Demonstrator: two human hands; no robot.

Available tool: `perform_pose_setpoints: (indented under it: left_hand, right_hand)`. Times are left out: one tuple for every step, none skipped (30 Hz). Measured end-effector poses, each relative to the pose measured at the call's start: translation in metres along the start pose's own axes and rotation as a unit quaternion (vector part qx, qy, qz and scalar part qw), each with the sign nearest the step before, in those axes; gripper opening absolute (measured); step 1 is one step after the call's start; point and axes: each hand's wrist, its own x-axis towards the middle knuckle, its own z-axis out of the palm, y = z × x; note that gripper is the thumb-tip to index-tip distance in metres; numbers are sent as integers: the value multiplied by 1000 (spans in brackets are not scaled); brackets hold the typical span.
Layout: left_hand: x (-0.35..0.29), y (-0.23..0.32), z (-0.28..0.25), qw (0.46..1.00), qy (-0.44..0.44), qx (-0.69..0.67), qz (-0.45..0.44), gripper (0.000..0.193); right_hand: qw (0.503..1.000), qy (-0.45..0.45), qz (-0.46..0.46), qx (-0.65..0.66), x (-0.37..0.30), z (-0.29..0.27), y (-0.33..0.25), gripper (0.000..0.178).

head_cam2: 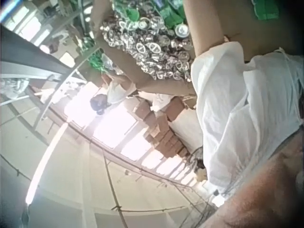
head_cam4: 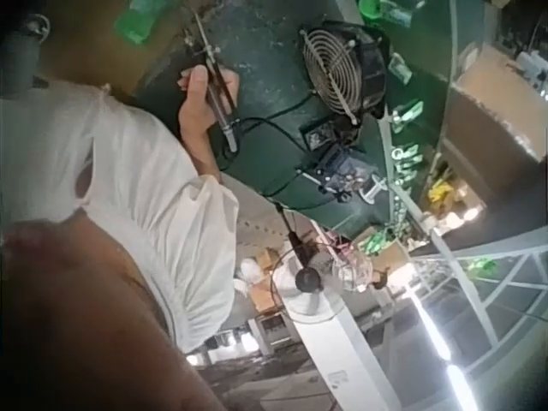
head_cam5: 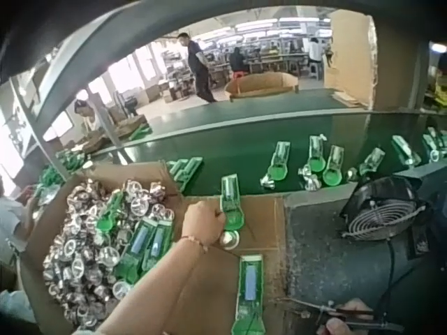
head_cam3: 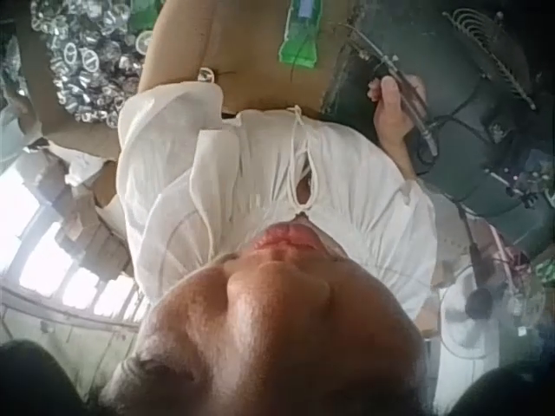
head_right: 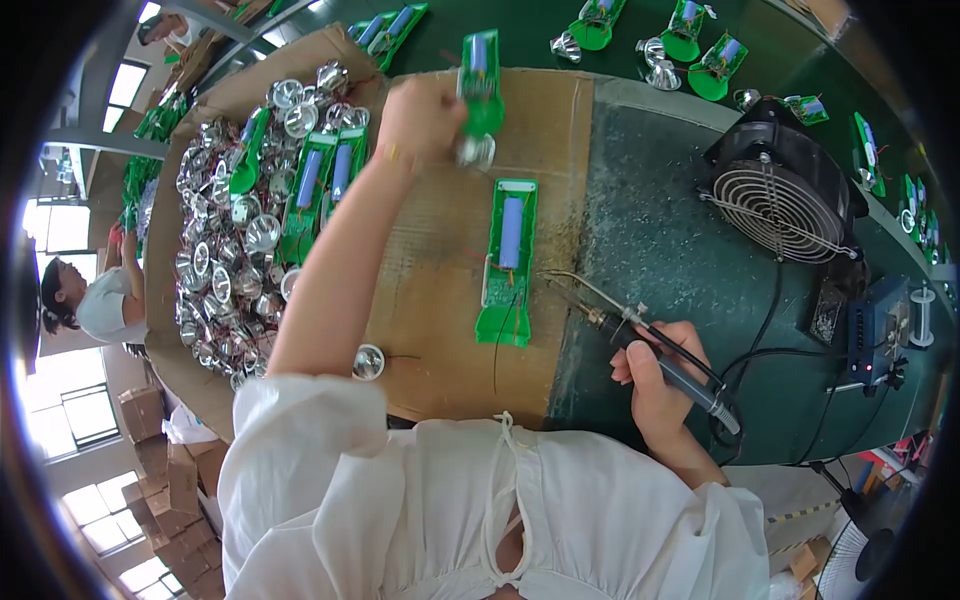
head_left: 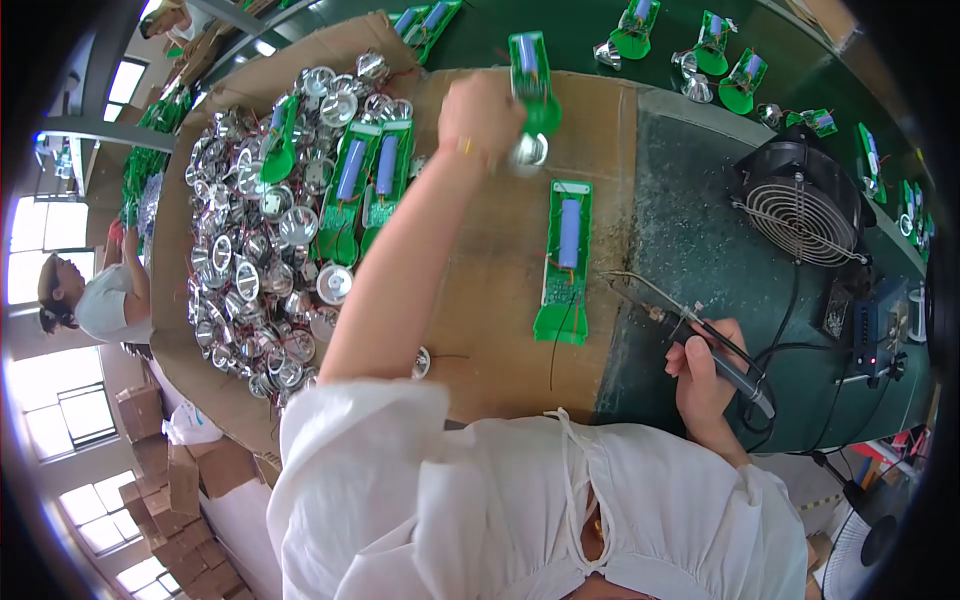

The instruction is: Soldering electronic components and wires onto small circuit boards for portable lamps or flashlights.

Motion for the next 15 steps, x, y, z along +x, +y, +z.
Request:
perform_pose_setpoints:
  left_hand:
    - [26, -2, 1, 998, 49, 29, 9, 25]
    - [46, -4, 3, 994, 95, 56, 19, 28]
    - [58, 2, -2, 990, 112, 78, 43, 34]
    - [66, 1, -13, 984, 131, 103, 62, 41]
    - [54, 22, -39, 985, 134, 34, 106, 39]
    - [30, 41, -69, 979, 140, -33, 147, 41]
    - [7, 43, -83, 980, 150, -46, 119, 35]
    - [-22, 42, -99, 982, 160, -56, 88, 33]
    - [-54, 40, -116, 985, 144, -42, 82, 26]
    - [-77, 37, -115, 989, 115, -44, 85, 20]
    - [-108, 27, -119, 997, 19, -56, 54, 22]
    - [-137, 17, -128, 996, -66, -64, 24, 26]
    - [-166, 5, -132, 991, -111, -19, 70, 28]
    - [-191, -8, -129, 980, -158, 21, 119, 31]
    - [-210, -14, -121, 980, -154, 64, 105, 31]
  right_hand:
    - [1000, -1, -2, 3, -1, 1, -1, 16]
    - [1000, 15, -5, 0, -1, 2, 0, 16]
    - [999, 33, -3, -6, -1, -2, -1, 16]
    - [1000, 29, 2, -5, -2, -3, 0, 16]
    - [999, 49, -2, 5, -1, -7, 1, 15]
    - [998, 65, -7, 17, 2, -9, 3, 15]
    - [997, 71, 1, 7, 3, -10, 4, 15]
    - [998, 70, 1, 8, 3, -9, 1, 15]
    - [998, 68, 0, 7, 5, -7, 0, 15]
    - [997, 81, -5, -7, 7, -10, 1, 16]
    - [997, 80, -12, -13, 6, -11, 2, 17]
    - [997, 72, -25, -13, 5, -10, -2, 18]
    - [998, 51, -28, -15, 4, -8, -5, 19]
    - [999, 42, -26, -11, 4, -5, -4, 19]
    - [999, 26, -30, -15, 4, -3, -2, 18]
